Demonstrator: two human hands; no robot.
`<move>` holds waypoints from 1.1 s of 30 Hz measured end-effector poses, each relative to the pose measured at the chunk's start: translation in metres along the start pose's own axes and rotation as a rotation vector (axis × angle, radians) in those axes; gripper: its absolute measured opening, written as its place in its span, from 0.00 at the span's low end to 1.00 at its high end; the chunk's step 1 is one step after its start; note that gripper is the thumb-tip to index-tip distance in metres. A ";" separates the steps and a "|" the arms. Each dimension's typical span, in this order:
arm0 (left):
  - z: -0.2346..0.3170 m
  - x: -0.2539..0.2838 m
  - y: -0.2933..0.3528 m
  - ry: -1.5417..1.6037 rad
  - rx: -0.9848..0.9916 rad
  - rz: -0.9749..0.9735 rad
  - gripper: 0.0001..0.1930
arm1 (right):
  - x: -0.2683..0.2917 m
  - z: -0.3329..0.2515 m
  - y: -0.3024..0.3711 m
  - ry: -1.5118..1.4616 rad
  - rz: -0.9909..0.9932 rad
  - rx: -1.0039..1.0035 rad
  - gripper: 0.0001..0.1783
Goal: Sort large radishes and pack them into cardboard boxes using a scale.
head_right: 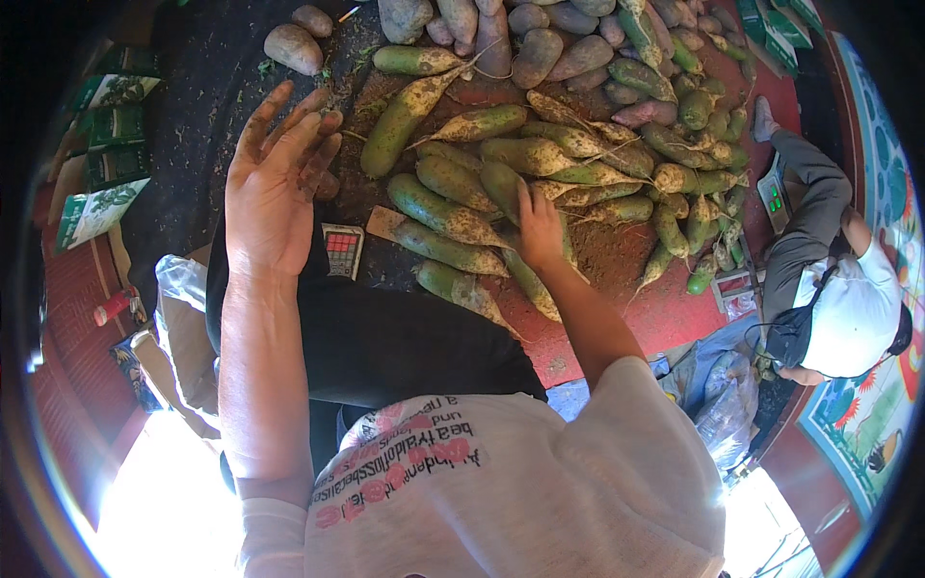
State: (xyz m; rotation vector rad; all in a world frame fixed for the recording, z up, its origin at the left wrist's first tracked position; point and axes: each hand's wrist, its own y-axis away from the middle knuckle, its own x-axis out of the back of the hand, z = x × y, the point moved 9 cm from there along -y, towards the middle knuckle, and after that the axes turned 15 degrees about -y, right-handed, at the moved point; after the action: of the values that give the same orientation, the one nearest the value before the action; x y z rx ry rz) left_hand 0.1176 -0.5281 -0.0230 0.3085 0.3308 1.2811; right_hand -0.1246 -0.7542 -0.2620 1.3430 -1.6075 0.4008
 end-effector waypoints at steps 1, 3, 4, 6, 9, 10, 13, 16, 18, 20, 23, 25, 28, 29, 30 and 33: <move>0.000 0.001 -0.001 0.005 -0.010 0.006 0.25 | 0.001 0.013 0.012 0.024 -0.029 -0.007 0.54; 0.002 -0.001 0.001 0.007 -0.010 -0.005 0.25 | 0.001 0.040 0.046 0.046 -0.065 -0.019 0.55; 0.002 -0.003 0.001 0.008 -0.016 -0.012 0.25 | -0.006 0.049 0.063 0.153 -0.137 0.033 0.56; -0.001 -0.002 -0.001 0.026 -0.012 -0.028 0.25 | -0.010 0.064 0.079 0.266 -0.218 0.083 0.57; -0.002 -0.004 0.000 0.020 -0.022 -0.033 0.25 | -0.011 0.075 0.080 0.233 -0.304 0.019 0.51; -0.003 -0.002 0.000 0.005 -0.029 -0.022 0.25 | 0.012 0.045 0.061 0.196 -0.249 0.122 0.46; -0.004 -0.005 0.000 -0.004 0.026 -0.010 0.21 | 0.059 -0.002 -0.004 0.175 -0.060 0.164 0.37; -0.008 -0.006 -0.006 0.204 0.039 -0.106 0.22 | 0.038 -0.035 -0.051 0.117 -0.052 0.314 0.39; -0.006 -0.003 -0.006 0.180 0.056 -0.066 0.25 | -0.011 -0.061 -0.072 0.104 -0.123 0.369 0.40; -0.010 -0.005 -0.006 0.163 0.083 -0.033 0.28 | -0.050 -0.079 -0.086 0.094 -0.161 0.366 0.41; -0.011 0.005 -0.004 0.127 0.078 0.019 0.27 | -0.078 -0.087 -0.109 0.098 -0.189 0.147 0.42; -0.012 0.010 -0.006 0.154 0.053 -0.011 0.26 | -0.082 -0.088 -0.115 0.177 -0.241 0.114 0.42; -0.022 0.014 -0.007 0.271 0.036 -0.208 0.29 | -0.087 -0.089 -0.119 0.241 -0.274 0.159 0.43; -0.016 0.011 -0.003 0.279 0.043 -0.204 0.29 | -0.085 -0.087 -0.119 0.247 -0.283 0.158 0.43; -0.010 0.009 0.003 0.258 0.056 -0.145 0.28 | -0.074 -0.079 -0.123 0.208 -0.230 0.083 0.45; -0.004 0.009 0.013 0.222 0.055 -0.015 0.27 | -0.024 -0.080 -0.140 0.342 -0.112 0.009 0.46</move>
State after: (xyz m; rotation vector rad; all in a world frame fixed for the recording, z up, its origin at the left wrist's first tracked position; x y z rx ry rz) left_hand 0.1071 -0.5156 -0.0217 0.2100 0.5572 1.2955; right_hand 0.0339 -0.7281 -0.2875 1.2861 -1.2447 0.5385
